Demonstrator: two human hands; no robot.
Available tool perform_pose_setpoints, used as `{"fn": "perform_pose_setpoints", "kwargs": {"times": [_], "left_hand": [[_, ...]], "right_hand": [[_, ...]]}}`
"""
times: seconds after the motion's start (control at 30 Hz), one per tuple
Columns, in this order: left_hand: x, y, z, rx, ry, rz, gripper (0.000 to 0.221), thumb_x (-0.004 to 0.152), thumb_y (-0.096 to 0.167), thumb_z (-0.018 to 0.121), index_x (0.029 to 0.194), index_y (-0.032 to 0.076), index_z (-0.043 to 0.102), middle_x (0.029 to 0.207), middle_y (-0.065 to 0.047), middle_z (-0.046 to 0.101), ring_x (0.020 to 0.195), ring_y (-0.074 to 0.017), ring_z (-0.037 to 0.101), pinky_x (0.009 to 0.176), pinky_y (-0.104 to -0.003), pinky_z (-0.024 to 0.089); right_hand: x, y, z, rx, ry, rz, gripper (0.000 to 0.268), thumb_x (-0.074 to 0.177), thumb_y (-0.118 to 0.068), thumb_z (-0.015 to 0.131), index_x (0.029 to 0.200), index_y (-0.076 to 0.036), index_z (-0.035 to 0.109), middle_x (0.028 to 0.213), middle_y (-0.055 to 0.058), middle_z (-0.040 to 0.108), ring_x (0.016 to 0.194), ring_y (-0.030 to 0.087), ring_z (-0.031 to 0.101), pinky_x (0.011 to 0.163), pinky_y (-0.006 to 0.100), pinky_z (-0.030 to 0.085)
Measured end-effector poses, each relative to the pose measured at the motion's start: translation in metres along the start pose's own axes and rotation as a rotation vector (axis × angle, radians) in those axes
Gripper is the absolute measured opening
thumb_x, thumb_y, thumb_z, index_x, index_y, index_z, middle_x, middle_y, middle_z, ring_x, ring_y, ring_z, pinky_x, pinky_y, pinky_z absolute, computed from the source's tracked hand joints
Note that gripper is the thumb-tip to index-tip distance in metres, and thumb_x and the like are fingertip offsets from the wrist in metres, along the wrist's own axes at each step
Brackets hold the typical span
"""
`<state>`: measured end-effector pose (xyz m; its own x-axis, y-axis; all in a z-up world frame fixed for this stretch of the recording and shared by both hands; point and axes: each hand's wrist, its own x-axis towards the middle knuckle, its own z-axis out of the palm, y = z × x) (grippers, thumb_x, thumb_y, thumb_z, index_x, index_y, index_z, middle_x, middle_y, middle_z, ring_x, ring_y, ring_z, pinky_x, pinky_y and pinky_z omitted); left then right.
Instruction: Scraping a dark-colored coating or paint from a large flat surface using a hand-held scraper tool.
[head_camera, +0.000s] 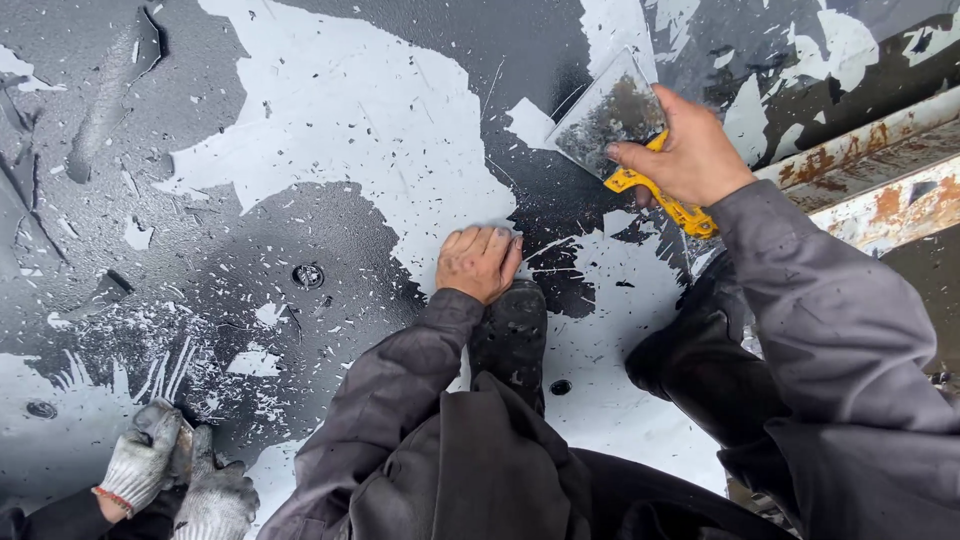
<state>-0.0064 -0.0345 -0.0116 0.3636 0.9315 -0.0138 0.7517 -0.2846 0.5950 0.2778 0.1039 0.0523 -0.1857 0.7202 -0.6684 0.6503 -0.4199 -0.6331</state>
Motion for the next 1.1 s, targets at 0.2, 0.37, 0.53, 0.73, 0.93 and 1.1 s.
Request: {"fn": "perform_pose_setpoints", "kwargs": {"times": [0.2,0.37,0.53,0.73,0.93,1.1], "left_hand": [[-0.001,-0.001,0.003,0.005,-0.003,-0.013,0.016,0.096,0.023,0.073,0.089,0.01,0.067,0.085,-0.003,0.067,0.079,-0.0219,0.062,0.072,-0.039,0.046],[-0.001,-0.002,0.005,0.02,-0.016,-0.015,0.017,0.094,0.025,0.073,0.089,0.01,0.067,0.085,-0.003,0.066,0.078,-0.0217,0.062,0.071,-0.039,0.046],[0.001,0.001,0.005,0.024,-0.019,-0.014,0.02,0.093,0.027,0.075,0.087,0.009,0.067,0.081,-0.004,0.064,0.076,-0.0222,0.061,0.07,-0.039,0.046],[-0.001,0.006,0.003,0.05,-0.018,-0.017,0.022,0.094,0.029,0.075,0.087,0.009,0.067,0.079,-0.004,0.064,0.075,-0.0237,0.061,0.07,-0.039,0.046],[0.001,0.01,0.003,0.08,-0.034,-0.04,0.023,0.093,0.031,0.073,0.086,0.01,0.068,0.078,-0.007,0.065,0.073,-0.0254,0.061,0.07,-0.04,0.047],[-0.002,0.003,0.006,0.076,-0.033,-0.025,0.022,0.095,0.029,0.073,0.087,0.009,0.067,0.078,-0.006,0.064,0.074,-0.0249,0.061,0.071,-0.04,0.047]], "right_hand": [[0.041,-0.011,-0.023,-0.319,-0.129,-0.07,0.076,0.094,-0.032,0.076,0.153,0.002,0.042,0.083,0.022,0.072,0.061,0.027,0.074,0.058,0.039,0.06],[0.055,-0.019,-0.015,-0.381,-0.161,-0.073,0.066,0.099,-0.031,0.075,0.149,0.002,0.048,0.079,0.024,0.072,0.061,0.026,0.073,0.06,0.039,0.06],[0.039,-0.025,-0.009,-0.21,-0.111,-0.035,0.071,0.095,-0.026,0.075,0.149,0.006,0.043,0.077,0.022,0.07,0.053,0.026,0.071,0.051,0.039,0.059],[0.016,-0.017,0.007,-0.145,-0.052,-0.068,0.069,0.096,-0.026,0.074,0.148,0.009,0.044,0.076,0.021,0.071,0.055,0.024,0.071,0.054,0.039,0.059],[-0.009,-0.02,0.02,-0.102,0.017,-0.03,0.078,0.096,-0.029,0.072,0.15,0.013,0.035,0.064,0.019,0.069,0.049,0.024,0.072,0.067,0.037,0.061],[-0.002,-0.008,0.013,-0.048,0.088,-0.105,0.069,0.097,-0.022,0.074,0.144,0.016,0.041,0.087,0.022,0.071,0.056,0.021,0.072,0.057,0.037,0.06]]}}
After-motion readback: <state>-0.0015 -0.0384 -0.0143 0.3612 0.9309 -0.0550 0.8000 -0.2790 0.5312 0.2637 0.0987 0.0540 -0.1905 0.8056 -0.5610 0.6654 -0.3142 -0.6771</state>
